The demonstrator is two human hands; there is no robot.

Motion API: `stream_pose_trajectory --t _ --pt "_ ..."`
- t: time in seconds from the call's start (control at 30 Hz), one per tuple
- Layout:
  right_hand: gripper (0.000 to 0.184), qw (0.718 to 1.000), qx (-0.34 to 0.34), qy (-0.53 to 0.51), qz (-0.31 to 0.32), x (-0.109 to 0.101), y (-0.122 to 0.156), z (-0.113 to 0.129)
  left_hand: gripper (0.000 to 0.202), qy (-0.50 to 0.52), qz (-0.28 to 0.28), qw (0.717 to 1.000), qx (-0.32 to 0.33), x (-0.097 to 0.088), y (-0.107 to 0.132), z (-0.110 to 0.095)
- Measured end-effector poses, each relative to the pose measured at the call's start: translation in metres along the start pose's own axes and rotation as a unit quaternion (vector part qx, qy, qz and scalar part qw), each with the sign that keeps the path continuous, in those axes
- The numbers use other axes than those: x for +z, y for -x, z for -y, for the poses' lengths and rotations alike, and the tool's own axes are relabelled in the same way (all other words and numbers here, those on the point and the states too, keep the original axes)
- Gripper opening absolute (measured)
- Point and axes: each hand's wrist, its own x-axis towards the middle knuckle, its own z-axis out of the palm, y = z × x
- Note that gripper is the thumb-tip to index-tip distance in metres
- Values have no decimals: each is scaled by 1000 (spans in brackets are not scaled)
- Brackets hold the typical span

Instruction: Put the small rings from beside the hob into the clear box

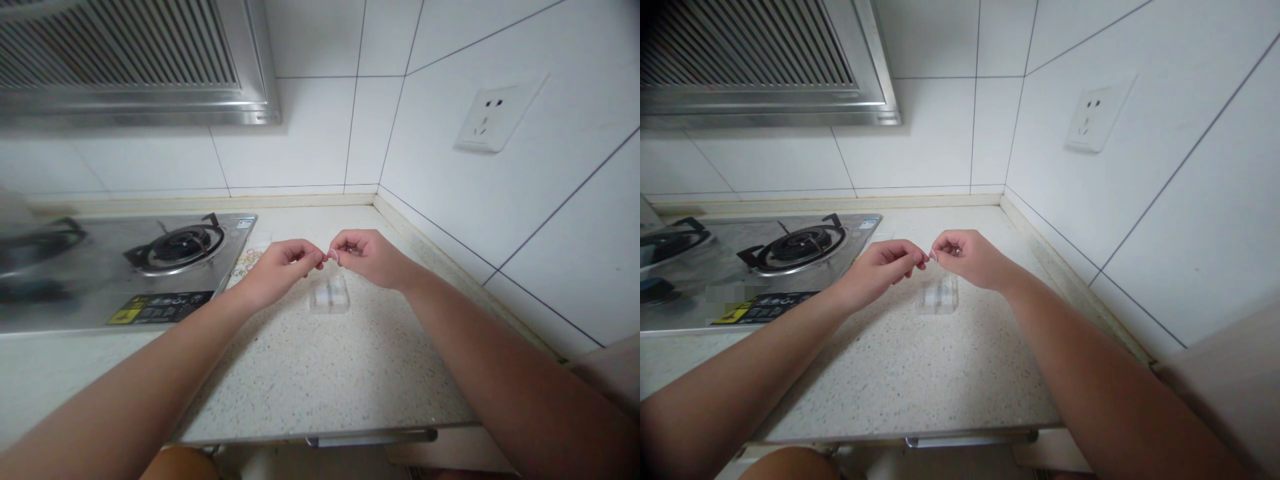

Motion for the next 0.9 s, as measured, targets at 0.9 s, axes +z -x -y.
stream_pose_trajectory --t 0.9 --pt "13 1000 -15 -2 -20 1 2 1 27 187 66 973 -116 -2 -2 4"
